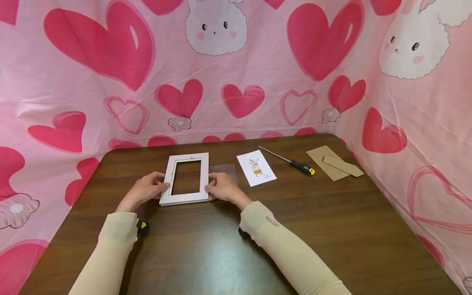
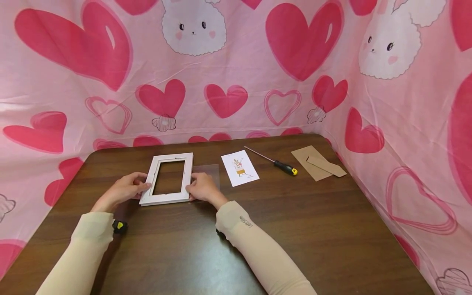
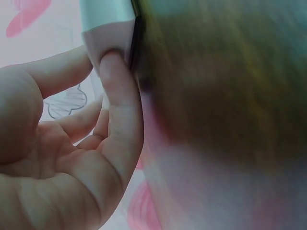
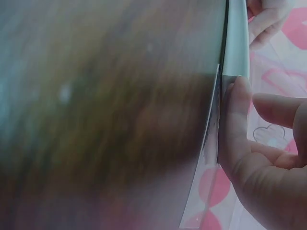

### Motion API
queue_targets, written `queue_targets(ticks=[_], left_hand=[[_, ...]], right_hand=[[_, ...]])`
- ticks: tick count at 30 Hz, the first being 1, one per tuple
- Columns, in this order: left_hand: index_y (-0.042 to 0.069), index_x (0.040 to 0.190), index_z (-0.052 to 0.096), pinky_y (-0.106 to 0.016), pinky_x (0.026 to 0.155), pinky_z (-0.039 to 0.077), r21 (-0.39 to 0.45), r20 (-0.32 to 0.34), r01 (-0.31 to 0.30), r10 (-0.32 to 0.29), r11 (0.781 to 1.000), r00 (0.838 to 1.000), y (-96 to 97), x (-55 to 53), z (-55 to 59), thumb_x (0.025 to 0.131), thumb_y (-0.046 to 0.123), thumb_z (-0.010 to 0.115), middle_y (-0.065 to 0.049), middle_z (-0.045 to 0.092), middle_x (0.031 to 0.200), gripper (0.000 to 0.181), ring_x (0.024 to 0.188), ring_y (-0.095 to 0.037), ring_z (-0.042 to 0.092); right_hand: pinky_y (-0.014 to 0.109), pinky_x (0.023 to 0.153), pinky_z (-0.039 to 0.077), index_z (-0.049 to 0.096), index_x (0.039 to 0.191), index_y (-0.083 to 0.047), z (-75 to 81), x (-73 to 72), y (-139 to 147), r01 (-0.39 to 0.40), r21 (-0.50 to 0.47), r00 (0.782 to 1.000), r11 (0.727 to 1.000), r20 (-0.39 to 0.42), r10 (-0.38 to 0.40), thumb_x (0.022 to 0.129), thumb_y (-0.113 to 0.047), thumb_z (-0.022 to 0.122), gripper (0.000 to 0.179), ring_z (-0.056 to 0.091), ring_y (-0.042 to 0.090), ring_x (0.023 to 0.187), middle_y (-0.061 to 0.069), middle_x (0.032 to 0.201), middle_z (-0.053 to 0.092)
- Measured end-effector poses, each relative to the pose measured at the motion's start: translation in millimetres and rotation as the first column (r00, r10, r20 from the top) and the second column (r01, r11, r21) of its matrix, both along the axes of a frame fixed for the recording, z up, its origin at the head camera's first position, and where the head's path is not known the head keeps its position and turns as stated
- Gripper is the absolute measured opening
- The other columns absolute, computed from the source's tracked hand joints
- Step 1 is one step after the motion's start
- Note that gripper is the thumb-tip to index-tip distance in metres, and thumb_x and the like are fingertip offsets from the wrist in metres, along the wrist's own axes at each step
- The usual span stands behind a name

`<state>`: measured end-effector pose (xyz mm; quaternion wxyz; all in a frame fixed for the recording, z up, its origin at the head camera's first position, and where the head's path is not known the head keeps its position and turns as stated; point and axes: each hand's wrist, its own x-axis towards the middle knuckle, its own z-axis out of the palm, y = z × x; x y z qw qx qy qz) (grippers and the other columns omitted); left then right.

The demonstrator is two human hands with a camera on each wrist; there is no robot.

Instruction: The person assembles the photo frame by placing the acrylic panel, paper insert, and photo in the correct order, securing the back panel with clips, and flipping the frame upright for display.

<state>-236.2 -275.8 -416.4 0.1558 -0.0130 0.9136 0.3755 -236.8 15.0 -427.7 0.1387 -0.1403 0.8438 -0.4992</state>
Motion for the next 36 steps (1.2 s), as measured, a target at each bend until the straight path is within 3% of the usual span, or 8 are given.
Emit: queue_targets(ticks=[13, 20, 32, 36], left_hand=[[-0.004, 0.155, 0.044, -0.046, 0.096, 0.062, 0.051, 0.014, 0.077, -0.078, 0.996, 0.997, 15.9, 3.7, 8.0, 0.103, 0.022, 0.07, -0.02, 0.062, 0.113, 0.064, 0.099, -0.029, 0.07], [-0.004, 0.155, 0.044, -0.05, 0.1, 0.06, 0.054, 0.032, 0.096, -0.098, 0.994, 0.995, 23.2, 7.3, 12.0, 0.102, 0.019, 0.072, -0.019, 0.062, 0.112, 0.065, 0.098, -0.028, 0.071], [-0.007, 0.151, 0.047, -0.043, 0.09, 0.064, 0.078, -0.002, 0.138, -0.139, 0.987, 0.99, 39.7, 7.3, 9.3, 0.102, 0.014, 0.071, -0.017, 0.061, 0.105, 0.059, 0.093, -0.027, 0.067], [-0.006, 0.151, 0.048, -0.041, 0.088, 0.065, 0.077, -0.006, 0.143, -0.143, 0.987, 0.99, 44.6, 8.2, 8.3, 0.101, 0.014, 0.071, -0.016, 0.061, 0.105, 0.059, 0.092, -0.026, 0.067]], right_hand=[[0.018, 0.068, 0.053, 0.051, 0.152, 0.006, 3.2, -0.8, 21, -0.032, 0.12, 0.997, 0.992, -0.061, 0.04, 0.098, -0.005, 0.07, 0.059, 0.074, 0.012, 0.062, 0.001, 0.081, 0.076], [0.022, 0.073, 0.057, 0.049, 0.154, 0.005, 4.1, 1.0, 32, -0.065, 0.126, 0.997, 0.99, -0.03, 0.069, 0.099, -0.006, 0.071, 0.061, 0.073, 0.012, 0.062, 0.0, 0.081, 0.075], [0.027, 0.08, 0.061, 0.043, 0.157, 0.005, 8.8, 4.6, 51, -0.082, 0.113, 0.996, 0.99, 0.03, 0.079, 0.098, -0.004, 0.073, 0.067, 0.075, 0.014, 0.064, 0.003, 0.083, 0.075], [0.028, 0.077, 0.063, 0.039, 0.159, 0.006, 10.9, 4.8, 57, -0.093, 0.085, 0.993, 0.992, 0.074, 0.087, 0.098, -0.002, 0.073, 0.07, 0.073, 0.013, 0.063, 0.006, 0.085, 0.075]])
